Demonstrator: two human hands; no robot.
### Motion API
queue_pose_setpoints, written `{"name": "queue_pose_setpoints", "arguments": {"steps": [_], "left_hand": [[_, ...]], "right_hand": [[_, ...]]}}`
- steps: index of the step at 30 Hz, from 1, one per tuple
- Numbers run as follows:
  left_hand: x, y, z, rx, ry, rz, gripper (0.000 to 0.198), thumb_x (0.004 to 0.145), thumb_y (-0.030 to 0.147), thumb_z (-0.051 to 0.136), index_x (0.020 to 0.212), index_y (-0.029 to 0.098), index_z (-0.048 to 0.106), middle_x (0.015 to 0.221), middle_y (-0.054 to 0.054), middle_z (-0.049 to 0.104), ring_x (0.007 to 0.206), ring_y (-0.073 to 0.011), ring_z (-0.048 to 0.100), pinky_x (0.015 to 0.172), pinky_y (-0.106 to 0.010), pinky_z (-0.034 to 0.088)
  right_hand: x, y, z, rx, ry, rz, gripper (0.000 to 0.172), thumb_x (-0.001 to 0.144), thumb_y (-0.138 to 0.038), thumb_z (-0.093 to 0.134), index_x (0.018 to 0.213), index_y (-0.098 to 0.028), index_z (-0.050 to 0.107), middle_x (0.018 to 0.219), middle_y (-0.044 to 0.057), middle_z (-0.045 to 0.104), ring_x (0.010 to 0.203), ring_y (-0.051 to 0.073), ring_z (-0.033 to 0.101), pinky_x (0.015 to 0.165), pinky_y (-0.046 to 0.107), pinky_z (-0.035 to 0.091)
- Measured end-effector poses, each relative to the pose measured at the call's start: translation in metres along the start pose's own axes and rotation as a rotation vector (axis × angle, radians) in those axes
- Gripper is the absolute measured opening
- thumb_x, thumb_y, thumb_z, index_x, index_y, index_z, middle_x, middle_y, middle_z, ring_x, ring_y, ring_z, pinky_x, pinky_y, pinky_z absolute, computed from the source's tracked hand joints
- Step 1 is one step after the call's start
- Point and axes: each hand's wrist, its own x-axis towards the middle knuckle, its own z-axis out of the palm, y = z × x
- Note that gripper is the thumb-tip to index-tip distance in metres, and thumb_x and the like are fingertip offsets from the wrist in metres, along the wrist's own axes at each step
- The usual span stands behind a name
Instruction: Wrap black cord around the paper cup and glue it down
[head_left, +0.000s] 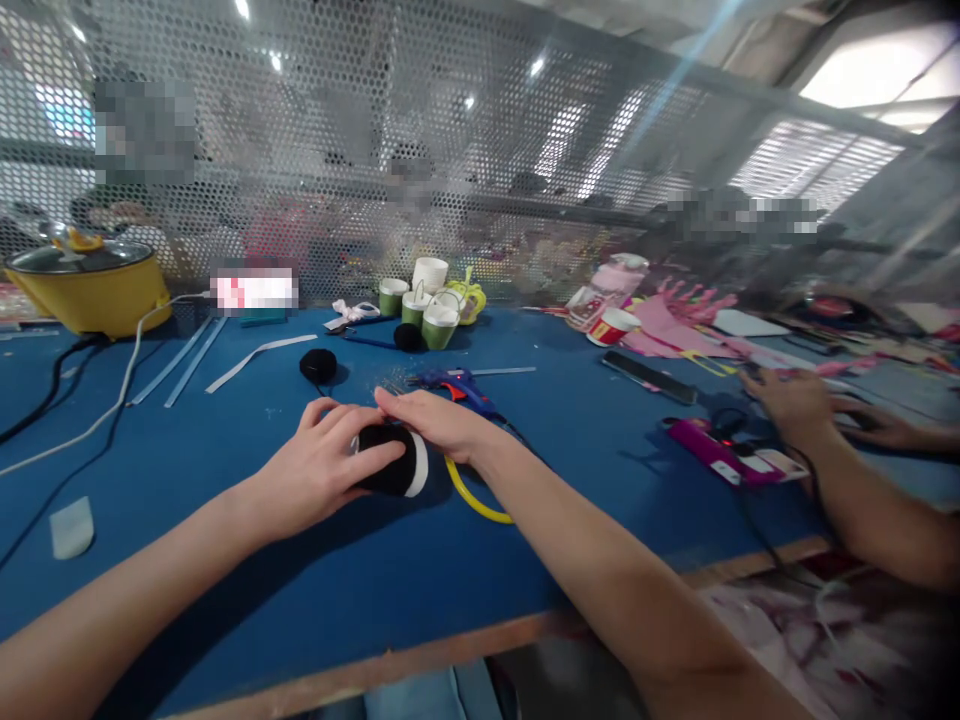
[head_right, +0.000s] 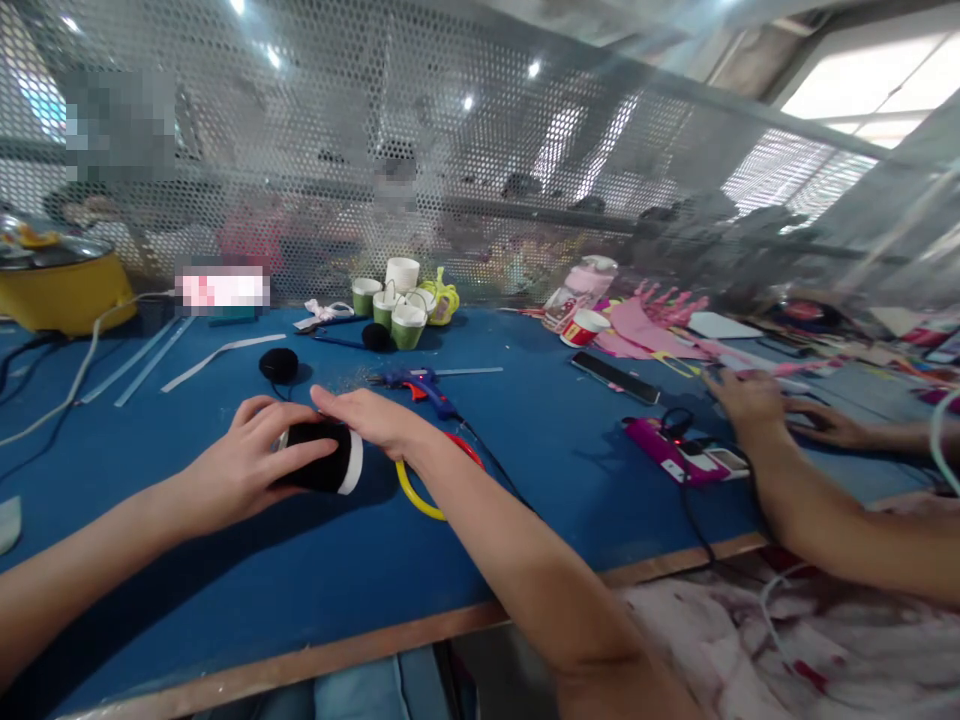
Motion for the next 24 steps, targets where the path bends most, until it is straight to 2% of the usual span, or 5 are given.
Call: {"name": "queue_pose_setpoints", "arguments": {"steps": [3,6,13,17,24], "left_hand": [[0.0,0.001,-0.001,0.003,-0.001,0.001,0.043,0.075,0.013,0.061,0.115,0.023,0.05,0.119,-0.013,0.05,0.106,-0.0292,0.047,0.089,-0.047,0.031],[-0.001,-0.001,0.001,-0.009,0.011,-0.001,0.042,0.077,0.016,0.06,0.116,0.024,0.049,0.118,-0.013,0.05,0.107,-0.0289,0.046,0.09,-0.048,0.03],[-0.003,-0.006,0.005,-0.267,0.05,-0.183,0.054,0.074,0.034,0.065,0.121,0.02,0.042,0.114,-0.012,0.05,0.105,-0.0273,0.049,0.086,-0.041,0.04],[-0.001,-0.005,0.002,-0.437,-0.007,-0.312,0.056,0.072,0.042,0.064,0.119,0.019,0.044,0.11,-0.01,0.052,0.1,-0.0254,0.053,0.082,-0.039,0.046],[0.001,-0.002,-0.002,-0.592,-0.132,-0.419,0.051,0.068,0.045,0.066,0.109,0.018,0.05,0.099,-0.005,0.062,0.087,-0.0221,0.06,0.075,-0.034,0.049]], "right_hand": [[-0.002,0.004,0.0,0.176,0.04,-0.029,0.027,0.059,-0.04,0.072,0.067,-0.016,0.064,0.061,-0.004,0.059,0.058,0.008,0.051,0.06,0.022,0.039],[-0.004,0.007,-0.001,0.215,0.103,-0.026,0.024,0.055,-0.032,0.075,0.062,-0.015,0.06,0.055,-0.006,0.054,0.053,0.006,0.046,0.055,0.021,0.036],[-0.006,0.004,-0.009,0.133,0.247,-0.215,0.019,0.064,-0.034,0.069,0.071,-0.016,0.068,0.06,-0.004,0.056,0.053,0.006,0.044,0.052,0.021,0.033],[-0.008,0.001,-0.014,0.145,0.316,-0.295,0.021,0.067,-0.037,0.066,0.072,-0.017,0.068,0.053,-0.005,0.05,0.048,0.005,0.04,0.046,0.021,0.029],[-0.007,-0.001,-0.017,0.161,0.438,-0.346,0.019,0.065,-0.033,0.066,0.07,-0.015,0.066,0.053,-0.005,0.049,0.048,0.005,0.04,0.048,0.022,0.033]]}}
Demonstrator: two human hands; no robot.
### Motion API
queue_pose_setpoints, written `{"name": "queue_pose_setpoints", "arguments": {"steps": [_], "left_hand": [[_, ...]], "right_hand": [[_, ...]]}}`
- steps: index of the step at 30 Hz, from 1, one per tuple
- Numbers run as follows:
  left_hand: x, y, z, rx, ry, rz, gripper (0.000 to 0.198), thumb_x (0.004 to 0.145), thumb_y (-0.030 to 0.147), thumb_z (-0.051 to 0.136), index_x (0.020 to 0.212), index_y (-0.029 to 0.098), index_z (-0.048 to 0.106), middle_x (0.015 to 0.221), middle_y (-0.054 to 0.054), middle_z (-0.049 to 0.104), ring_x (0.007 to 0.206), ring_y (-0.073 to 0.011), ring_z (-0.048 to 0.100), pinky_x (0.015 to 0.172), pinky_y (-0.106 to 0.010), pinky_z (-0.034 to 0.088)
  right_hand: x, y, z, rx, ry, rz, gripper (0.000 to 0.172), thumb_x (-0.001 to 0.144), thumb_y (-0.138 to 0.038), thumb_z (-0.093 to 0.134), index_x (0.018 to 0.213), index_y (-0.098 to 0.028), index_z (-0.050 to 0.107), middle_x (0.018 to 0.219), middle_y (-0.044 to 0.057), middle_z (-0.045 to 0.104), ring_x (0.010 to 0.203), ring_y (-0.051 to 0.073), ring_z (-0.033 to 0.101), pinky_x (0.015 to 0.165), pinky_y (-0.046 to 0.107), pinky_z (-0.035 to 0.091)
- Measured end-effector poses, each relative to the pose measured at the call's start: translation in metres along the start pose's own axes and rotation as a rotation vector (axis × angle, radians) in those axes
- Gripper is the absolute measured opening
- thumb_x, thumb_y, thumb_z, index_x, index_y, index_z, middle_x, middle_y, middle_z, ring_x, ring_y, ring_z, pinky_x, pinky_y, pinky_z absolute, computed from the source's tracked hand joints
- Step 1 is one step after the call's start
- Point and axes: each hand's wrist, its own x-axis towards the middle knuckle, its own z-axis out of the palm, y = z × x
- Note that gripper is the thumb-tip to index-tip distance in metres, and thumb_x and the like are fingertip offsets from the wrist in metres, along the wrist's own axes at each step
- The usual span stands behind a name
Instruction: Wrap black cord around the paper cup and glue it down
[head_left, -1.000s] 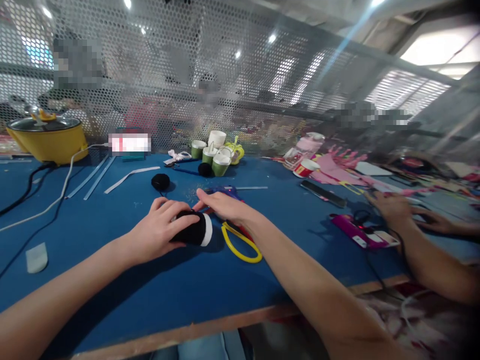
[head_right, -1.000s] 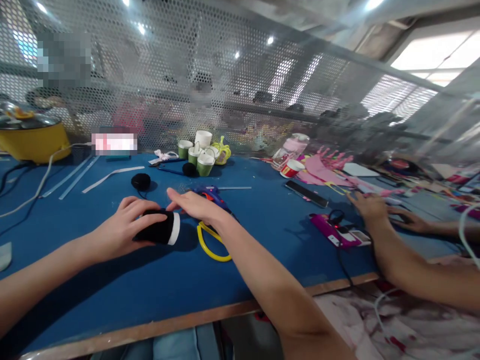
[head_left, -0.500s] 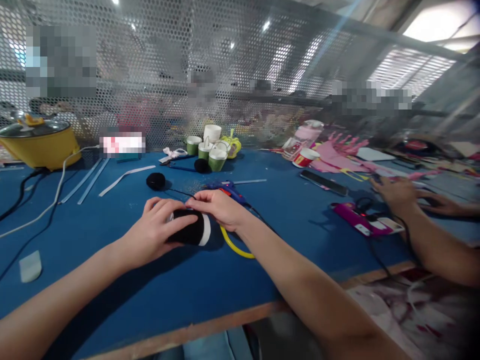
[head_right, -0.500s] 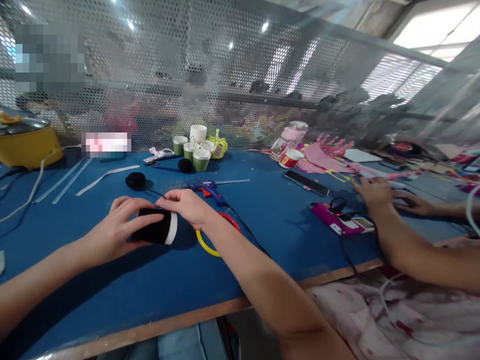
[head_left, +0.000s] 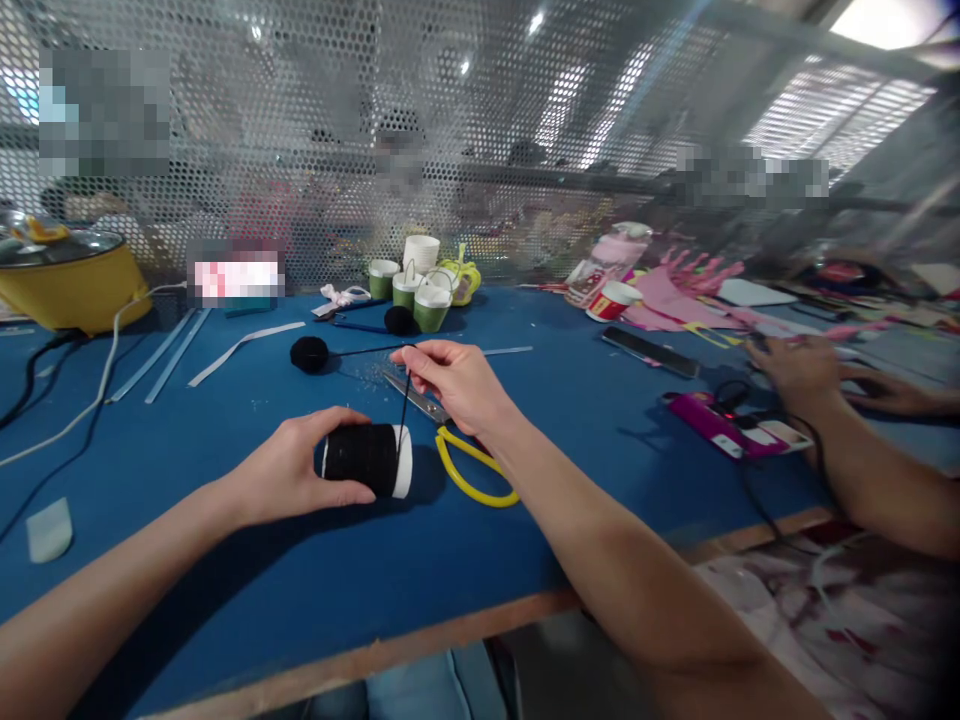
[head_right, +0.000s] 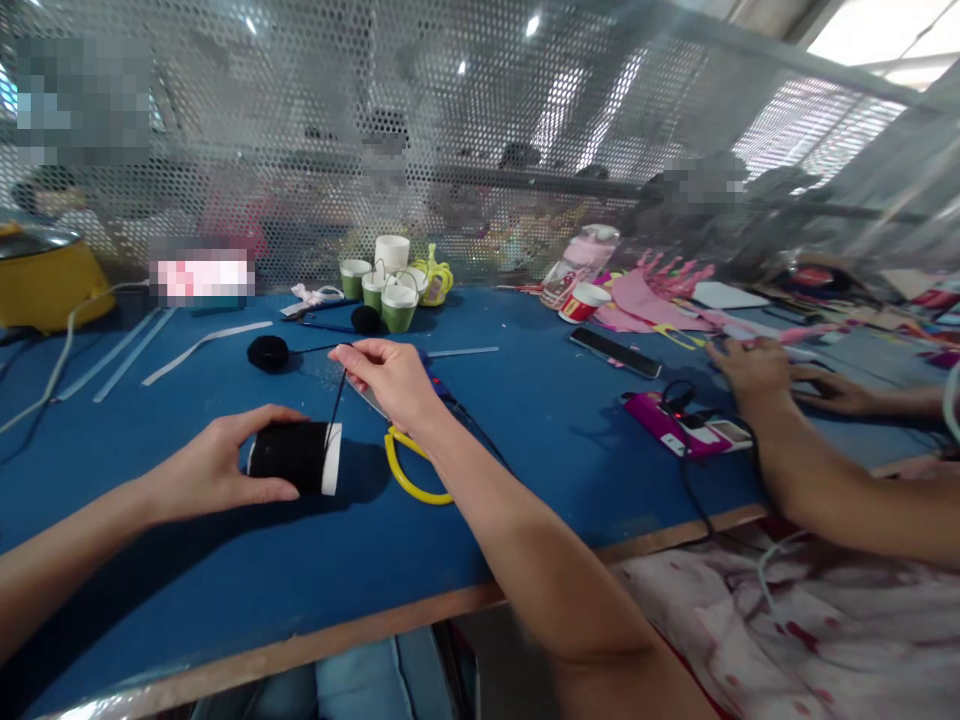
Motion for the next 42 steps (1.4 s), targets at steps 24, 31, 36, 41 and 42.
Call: {"name": "queue_pose_setpoints", "arguments": {"steps": [24,31,36,41,42], "left_hand": [[-0.003,0.002,0.003,0.083,0.03,0.201,0.051,0.07,0.042,0.067,0.111,0.02,0.045,0.106,-0.008,0.058,0.098,-0.0245,0.055,0.082,-0.038,0.043],[-0.004,-0.001,0.006,0.127,0.115,0.307,0.052,0.072,0.043,0.066,0.114,0.02,0.043,0.109,-0.01,0.057,0.102,-0.0246,0.053,0.085,-0.038,0.041],[-0.005,-0.002,0.006,0.197,0.168,0.361,0.051,0.075,0.045,0.062,0.114,0.019,0.044,0.109,-0.011,0.056,0.103,-0.0247,0.052,0.086,-0.038,0.041],[-0.003,0.0,0.005,0.261,0.207,0.414,0.048,0.078,0.044,0.06,0.115,0.018,0.043,0.109,-0.012,0.056,0.101,-0.0251,0.053,0.085,-0.04,0.041],[-0.003,0.0,0.005,0.27,0.21,0.422,0.048,0.078,0.044,0.06,0.115,0.018,0.043,0.108,-0.013,0.057,0.101,-0.0252,0.053,0.085,-0.04,0.041]], "right_hand": [[-0.002,0.009,0.004,-0.261,-0.048,-0.085,0.025,0.071,-0.038,0.062,0.066,-0.013,0.063,0.051,-0.004,0.049,0.046,0.006,0.04,0.045,0.022,0.033],[-0.001,0.014,0.004,-0.263,-0.084,-0.037,0.026,0.068,-0.039,0.064,0.064,-0.014,0.063,0.051,-0.003,0.05,0.048,0.007,0.042,0.047,0.022,0.033],[-0.001,0.016,0.005,-0.265,-0.102,-0.023,0.027,0.066,-0.04,0.066,0.062,-0.014,0.062,0.05,-0.003,0.049,0.047,0.007,0.04,0.047,0.023,0.032],[-0.002,0.017,0.005,-0.304,-0.135,-0.014,0.027,0.066,-0.04,0.065,0.063,-0.014,0.063,0.049,-0.004,0.048,0.046,0.007,0.039,0.047,0.023,0.03],[-0.002,0.017,0.005,-0.314,-0.142,-0.013,0.027,0.067,-0.041,0.065,0.063,-0.014,0.063,0.048,-0.004,0.048,0.046,0.007,0.038,0.047,0.023,0.03]]}}
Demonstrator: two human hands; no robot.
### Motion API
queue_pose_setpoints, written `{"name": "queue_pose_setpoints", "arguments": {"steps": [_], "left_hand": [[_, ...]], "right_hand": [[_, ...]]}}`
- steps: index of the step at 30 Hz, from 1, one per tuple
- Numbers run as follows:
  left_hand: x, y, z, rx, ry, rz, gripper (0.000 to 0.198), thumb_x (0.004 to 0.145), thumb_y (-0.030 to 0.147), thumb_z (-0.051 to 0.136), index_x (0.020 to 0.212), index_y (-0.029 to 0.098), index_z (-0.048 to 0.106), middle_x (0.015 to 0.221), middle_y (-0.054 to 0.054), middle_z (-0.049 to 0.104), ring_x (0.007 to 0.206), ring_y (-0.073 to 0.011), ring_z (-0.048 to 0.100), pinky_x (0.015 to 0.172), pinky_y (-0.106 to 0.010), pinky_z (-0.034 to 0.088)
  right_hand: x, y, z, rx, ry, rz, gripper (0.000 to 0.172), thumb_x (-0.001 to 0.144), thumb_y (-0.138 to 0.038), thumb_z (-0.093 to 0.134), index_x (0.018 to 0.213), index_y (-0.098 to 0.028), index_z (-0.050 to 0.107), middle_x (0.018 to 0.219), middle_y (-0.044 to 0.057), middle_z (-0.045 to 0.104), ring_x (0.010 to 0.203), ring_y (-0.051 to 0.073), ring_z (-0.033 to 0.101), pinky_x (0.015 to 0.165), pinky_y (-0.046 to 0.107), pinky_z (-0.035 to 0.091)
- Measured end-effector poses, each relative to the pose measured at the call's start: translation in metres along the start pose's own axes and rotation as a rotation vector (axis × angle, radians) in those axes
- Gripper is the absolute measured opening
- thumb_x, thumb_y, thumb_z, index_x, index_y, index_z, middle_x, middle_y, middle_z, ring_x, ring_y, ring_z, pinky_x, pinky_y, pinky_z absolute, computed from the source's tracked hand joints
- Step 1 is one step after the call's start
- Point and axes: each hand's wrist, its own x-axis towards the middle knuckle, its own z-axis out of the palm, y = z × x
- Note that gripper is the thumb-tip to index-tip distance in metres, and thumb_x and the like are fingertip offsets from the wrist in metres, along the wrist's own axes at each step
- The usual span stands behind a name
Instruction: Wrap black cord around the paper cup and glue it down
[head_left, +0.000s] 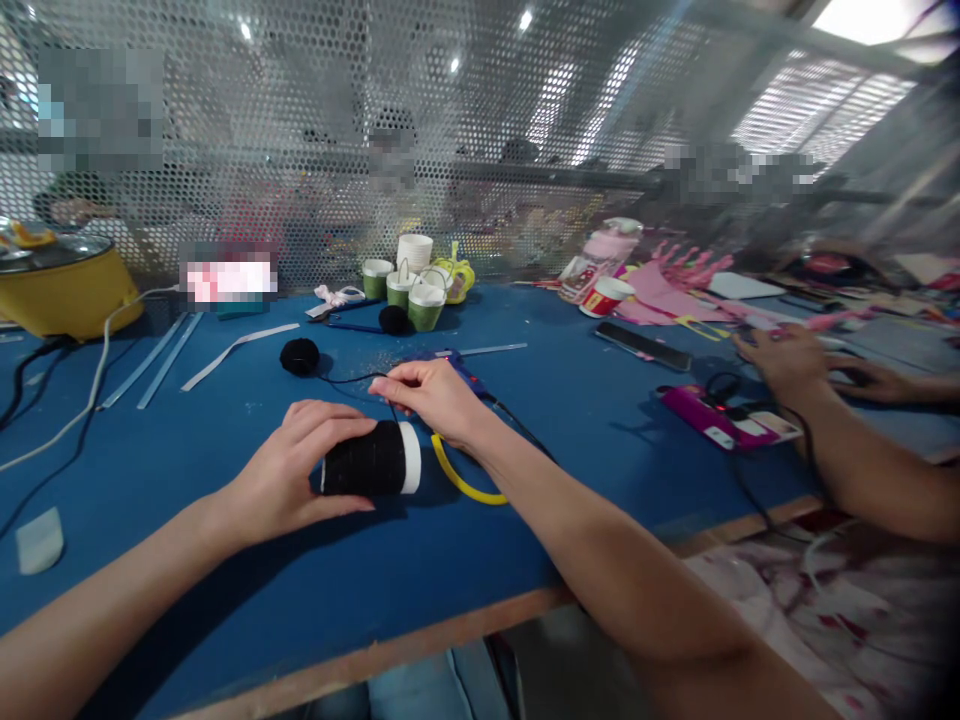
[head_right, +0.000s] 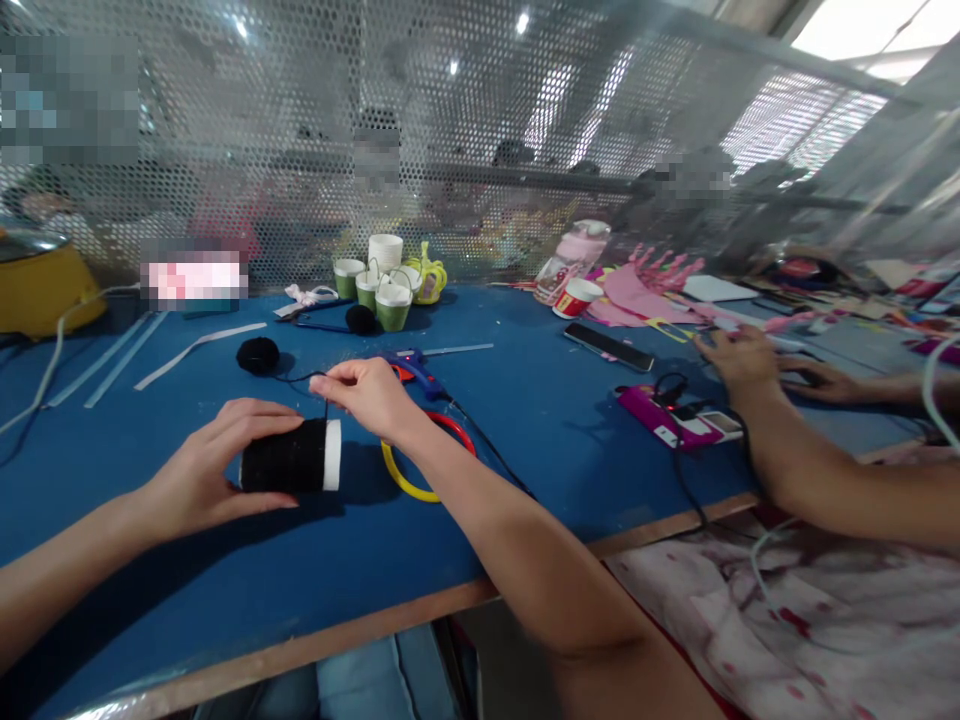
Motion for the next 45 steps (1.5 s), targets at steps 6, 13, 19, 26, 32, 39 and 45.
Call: {"name": "queue_pose_setpoints", "arguments": {"steps": [6,13,19,26,32,39,45], "left_hand": [[0.001,0.001,-0.002,0.022,0.042,0.033,0.047,0.079,0.042,0.059,0.115,0.017,0.042,0.107,-0.013,0.057,0.098,-0.0249,0.054,0.082,-0.04,0.042],[0.0,-0.001,0.0,0.027,0.051,0.01,0.047,0.079,0.041,0.06,0.116,0.018,0.042,0.108,-0.013,0.057,0.099,-0.0246,0.054,0.084,-0.039,0.04],[-0.002,-0.002,0.003,0.007,0.045,-0.026,0.048,0.078,0.041,0.061,0.116,0.019,0.041,0.109,-0.012,0.057,0.101,-0.0251,0.053,0.085,-0.039,0.04],[-0.001,-0.012,0.005,-0.084,0.089,-0.292,0.049,0.072,0.038,0.067,0.111,0.019,0.044,0.106,-0.009,0.057,0.101,-0.026,0.053,0.085,-0.04,0.042],[-0.001,-0.018,0.007,-0.109,0.105,-0.409,0.046,0.071,0.032,0.066,0.109,0.019,0.044,0.106,-0.008,0.055,0.101,-0.025,0.052,0.084,-0.042,0.042],[0.003,-0.018,-0.002,-0.235,0.048,-0.546,0.058,0.069,0.044,0.064,0.115,0.017,0.042,0.113,-0.011,0.056,0.104,-0.0273,0.053,0.087,-0.045,0.041],[0.005,-0.017,-0.003,-0.324,0.008,-0.598,0.049,0.068,0.041,0.065,0.108,0.018,0.049,0.103,-0.007,0.062,0.093,-0.0236,0.059,0.081,-0.038,0.046]], "right_hand": [[-0.002,-0.002,0.002,-0.02,-0.023,0.026,0.03,0.065,-0.043,0.066,0.061,-0.014,0.062,0.047,-0.004,0.046,0.046,0.007,0.036,0.046,0.023,0.027],[-0.004,-0.004,0.004,-0.047,-0.033,0.033,0.031,0.064,-0.044,0.065,0.058,-0.014,0.06,0.051,-0.004,0.048,0.049,0.008,0.04,0.049,0.023,0.03],[-0.002,0.002,0.006,-0.063,-0.077,0.067,0.031,0.067,-0.045,0.063,0.066,-0.014,0.064,0.056,-0.001,0.054,0.055,0.01,0.045,0.053,0.024,0.035],[0.002,0.0,-0.007,-0.095,0.137,0.072,0.037,0.071,-0.052,0.056,0.07,-0.015,0.056,0.056,-0.003,0.048,0.051,0.009,0.042,0.049,0.024,0.032],[-0.01,-0.016,-0.002,0.04,-0.094,0.093,0.03,0.072,-0.044,0.057,0.063,-0.015,0.054,0.056,-0.003,0.048,0.05,0.008,0.04,0.047,0.023,0.028],[-0.016,-0.02,0.0,-0.054,-0.112,-0.016,0.018,0.071,-0.034,0.059,0.067,-0.016,0.057,0.059,-0.003,0.05,0.055,0.009,0.042,0.054,0.024,0.034],[-0.015,-0.019,-0.002,-0.101,-0.076,-0.057,0.02,0.077,-0.038,0.055,0.077,-0.018,0.057,0.072,0.001,0.058,0.067,0.013,0.052,0.062,0.026,0.041]]}}
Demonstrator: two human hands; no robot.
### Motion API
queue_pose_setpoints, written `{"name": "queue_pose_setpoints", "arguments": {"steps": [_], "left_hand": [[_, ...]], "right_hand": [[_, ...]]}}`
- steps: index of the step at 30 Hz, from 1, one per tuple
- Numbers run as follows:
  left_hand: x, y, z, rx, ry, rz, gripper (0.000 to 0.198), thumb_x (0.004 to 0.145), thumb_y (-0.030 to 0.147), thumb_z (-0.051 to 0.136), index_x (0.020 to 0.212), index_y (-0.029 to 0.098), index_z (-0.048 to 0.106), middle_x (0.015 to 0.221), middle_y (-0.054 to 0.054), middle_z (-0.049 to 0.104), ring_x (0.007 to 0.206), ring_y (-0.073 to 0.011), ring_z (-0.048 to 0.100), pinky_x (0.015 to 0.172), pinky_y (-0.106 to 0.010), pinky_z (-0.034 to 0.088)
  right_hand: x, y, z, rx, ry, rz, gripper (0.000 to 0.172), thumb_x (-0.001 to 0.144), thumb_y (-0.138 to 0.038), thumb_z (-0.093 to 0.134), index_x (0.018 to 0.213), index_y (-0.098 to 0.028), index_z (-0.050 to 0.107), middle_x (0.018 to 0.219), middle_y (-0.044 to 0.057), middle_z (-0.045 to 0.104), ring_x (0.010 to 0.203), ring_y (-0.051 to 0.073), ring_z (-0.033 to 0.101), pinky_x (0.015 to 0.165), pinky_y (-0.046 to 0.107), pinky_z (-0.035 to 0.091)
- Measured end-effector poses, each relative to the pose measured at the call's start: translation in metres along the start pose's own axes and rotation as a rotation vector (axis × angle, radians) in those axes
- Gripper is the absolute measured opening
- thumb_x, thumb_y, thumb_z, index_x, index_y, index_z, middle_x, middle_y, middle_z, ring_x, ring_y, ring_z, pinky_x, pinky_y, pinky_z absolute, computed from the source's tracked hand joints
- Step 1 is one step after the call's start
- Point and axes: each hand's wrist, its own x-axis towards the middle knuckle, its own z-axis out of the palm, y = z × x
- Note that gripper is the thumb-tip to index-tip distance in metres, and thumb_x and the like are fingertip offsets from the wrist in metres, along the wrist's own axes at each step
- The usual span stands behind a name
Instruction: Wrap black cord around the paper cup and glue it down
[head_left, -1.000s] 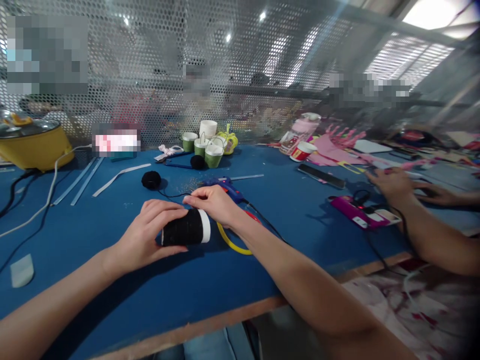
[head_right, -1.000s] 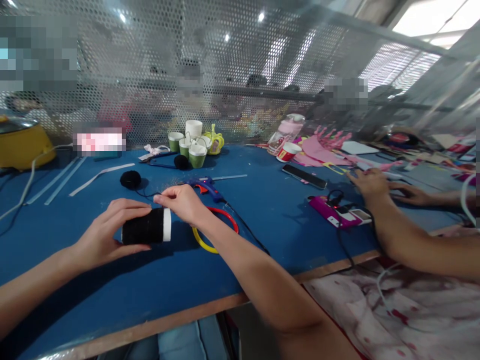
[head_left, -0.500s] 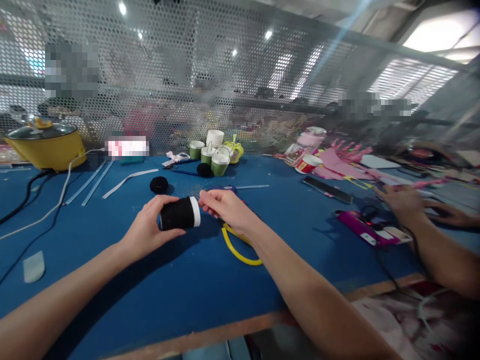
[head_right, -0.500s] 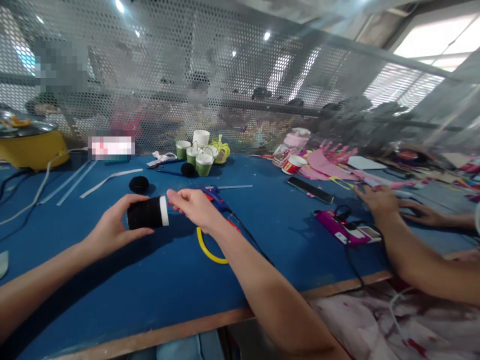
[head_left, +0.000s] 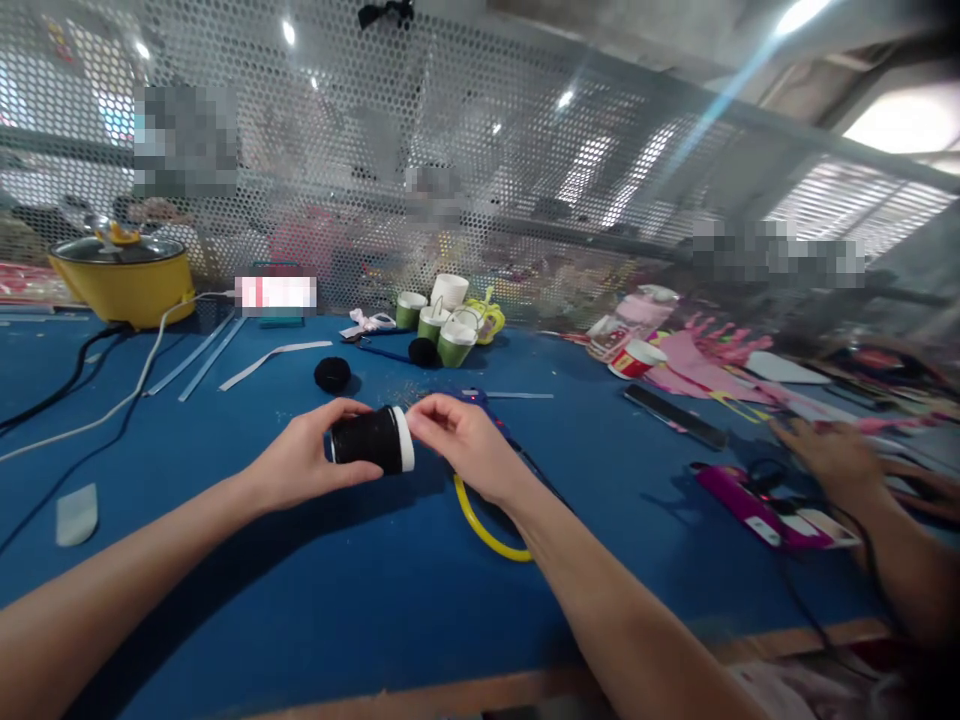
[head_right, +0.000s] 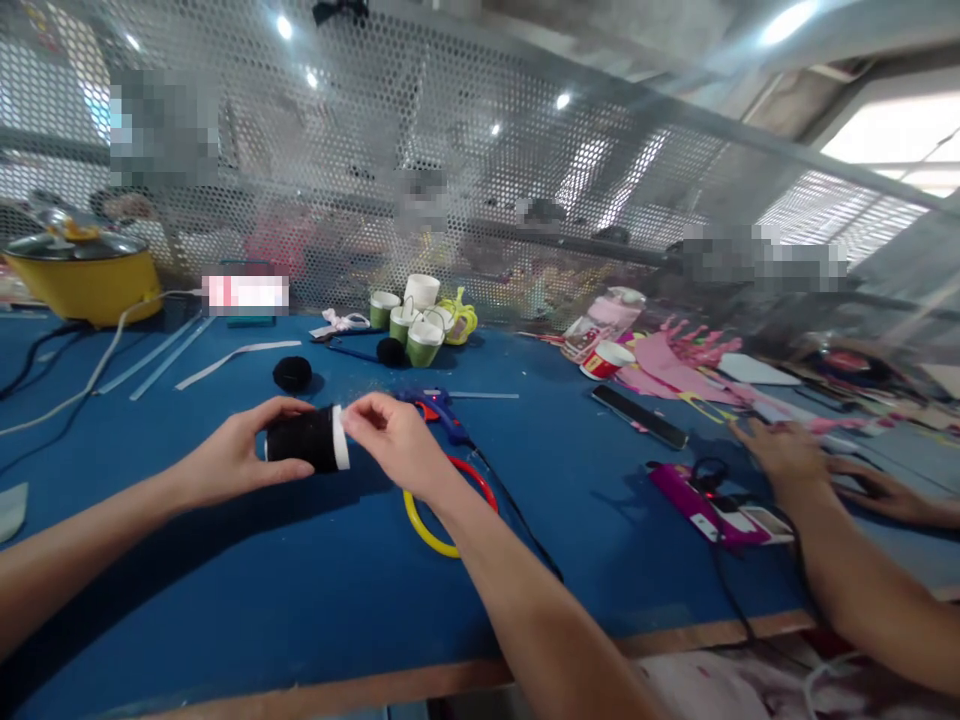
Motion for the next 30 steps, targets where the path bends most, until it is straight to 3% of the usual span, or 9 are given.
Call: {"name": "queue_pose_setpoints", "arguments": {"steps": [3,6,10,19,24,30], "left_hand": [[-0.002,0.001,0.004,0.071,-0.014,0.089,0.049,0.068,0.037,0.066,0.11,0.018,0.049,0.106,-0.008,0.06,0.095,-0.0242,0.057,0.082,-0.039,0.045],[-0.004,0.001,0.008,0.141,-0.045,0.195,0.049,0.069,0.034,0.066,0.112,0.019,0.047,0.106,-0.009,0.058,0.097,-0.0247,0.056,0.083,-0.041,0.044],[-0.006,0.002,0.011,0.201,-0.09,0.242,0.048,0.071,0.033,0.064,0.113,0.02,0.045,0.107,-0.009,0.057,0.099,-0.0255,0.055,0.083,-0.042,0.042],[-0.013,0.006,0.015,0.249,-0.163,0.332,0.07,0.071,0.033,0.064,0.131,0.024,0.029,0.122,-0.01,0.053,0.108,-0.0283,0.05,0.088,-0.043,0.038],[-0.015,0.005,0.017,0.27,-0.151,0.354,0.07,0.072,0.034,0.063,0.131,0.025,0.028,0.115,-0.011,0.055,0.102,-0.0274,0.052,0.087,-0.043,0.038],[-0.015,0.004,0.015,0.24,-0.134,0.361,0.078,0.073,0.034,0.062,0.135,0.025,0.017,0.123,-0.011,0.051,0.1,-0.0256,0.053,0.086,-0.041,0.039]], "right_hand": [[0.0,0.0,-0.001,-0.039,0.09,-0.001,0.031,0.083,-0.045,0.046,0.097,-0.019,0.055,0.088,0.006,0.061,0.084,0.016,0.056,0.073,0.03,0.042],[0.0,0.001,-0.002,-0.071,-0.002,0.008,0.044,0.086,-0.052,0.034,0.104,-0.019,0.057,0.099,0.008,0.062,0.095,0.019,0.055,0.084,0.035,0.04],[0.001,0.003,-0.002,-0.038,-0.119,0.059,0.055,0.085,-0.058,0.028,0.095,-0.019,0.065,0.103,0.009,0.065,0.1,0.02,0.055,0.094,0.04,0.034],[0.011,0.008,0.004,0.385,-0.178,0.166,0.068,0.078,-0.069,0.027,0.096,-0.016,0.066,0.101,0.011,0.066,0.101,0.021,0.056,0.085,0.036,0.04],[0.01,0.009,0.003,0.202,-0.043,0.188,0.06,0.076,-0.067,0.038,0.086,-0.015,0.066,0.089,0.01,0.067,0.087,0.019,0.059,0.075,0.032,0.041],[0.007,0.011,-0.001,0.173,-0.233,0.214,0.065,0.079,-0.067,0.027,0.089,-0.017,0.067,0.087,0.008,0.066,0.085,0.018,0.058,0.08,0.035,0.04]]}}
